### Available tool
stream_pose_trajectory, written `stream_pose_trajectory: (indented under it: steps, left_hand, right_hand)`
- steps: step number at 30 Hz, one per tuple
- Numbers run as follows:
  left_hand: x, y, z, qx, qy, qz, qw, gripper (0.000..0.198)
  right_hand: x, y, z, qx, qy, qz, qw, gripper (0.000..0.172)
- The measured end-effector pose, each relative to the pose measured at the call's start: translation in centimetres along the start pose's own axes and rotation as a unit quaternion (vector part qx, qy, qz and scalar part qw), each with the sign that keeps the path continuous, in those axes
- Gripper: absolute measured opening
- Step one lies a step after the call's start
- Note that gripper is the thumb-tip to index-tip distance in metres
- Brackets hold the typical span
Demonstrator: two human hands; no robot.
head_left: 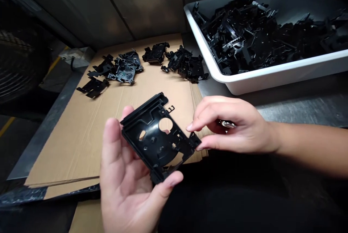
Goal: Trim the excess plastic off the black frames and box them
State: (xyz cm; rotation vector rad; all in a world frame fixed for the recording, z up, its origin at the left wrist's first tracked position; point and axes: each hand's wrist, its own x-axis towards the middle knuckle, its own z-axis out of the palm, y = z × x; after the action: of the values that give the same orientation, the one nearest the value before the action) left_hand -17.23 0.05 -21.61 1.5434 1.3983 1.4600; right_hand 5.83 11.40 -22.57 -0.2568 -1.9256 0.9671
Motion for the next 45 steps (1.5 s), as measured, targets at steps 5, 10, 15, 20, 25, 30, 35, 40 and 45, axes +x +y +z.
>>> stream_pose_trajectory:
  steps: [5,10,15,20,25,30,35,40,45]
  left_hand:
    - [-0.1,-0.2,-0.2,0.027,0.007,-0.008,1.0,0.115]
    - [-0.2,-0.6,-0.5,0.04,0.021,0.0,0.999,0.121]
    - [-0.2,-0.7,-0.5,0.027,0.021,-0.007,0.999,0.121]
    - [-0.2,-0.4,-0.4,0.03,0.02,0.014,0.999,0.119]
    - [-0.2,0.0,0.1,0.03,0.026,0.02,0.999,0.116]
    - [-0.5,0.3,0.1,0.009,0.019,0.0,1.0,0.109]
    - [-0.9,0.0,0.8,-0.107,0.009,-0.052,0.993,0.098]
    - [-0.8,-0.4,3.2,-0.197,0.024,-0.107,0.974,0.075]
    - [-0.8,-0.6,0.1,-0.13,0.08,-0.066,0.986,0.084]
  right_hand:
    - [0.0,0.2,0.1,0.005,0.019,-0.005,1.0,0.025]
    - [0.0,0.3,0.2,0.015,0.03,-0.01,0.999,0.025]
    - [0.0,0.4,0.3,0.028,0.036,-0.012,0.999,0.025]
    - [-0.1,0.5,0.4,0.024,0.036,-0.018,0.999,0.024]
    - [-0.2,0.5,0.3,0.026,0.029,-0.02,0.999,0.025]
    - [-0.2,0.4,0.3,0.033,0.01,-0.019,0.999,0.022]
    - [-0.3,0.4,0.3,0.009,-0.011,-0.041,0.999,0.02]
    - [-1.1,0.5,0.3,-0.025,-0.091,-0.074,0.993,0.02]
    - [-1.1,0.1,-0.4,-0.072,-0.113,-0.043,0.99,0.012]
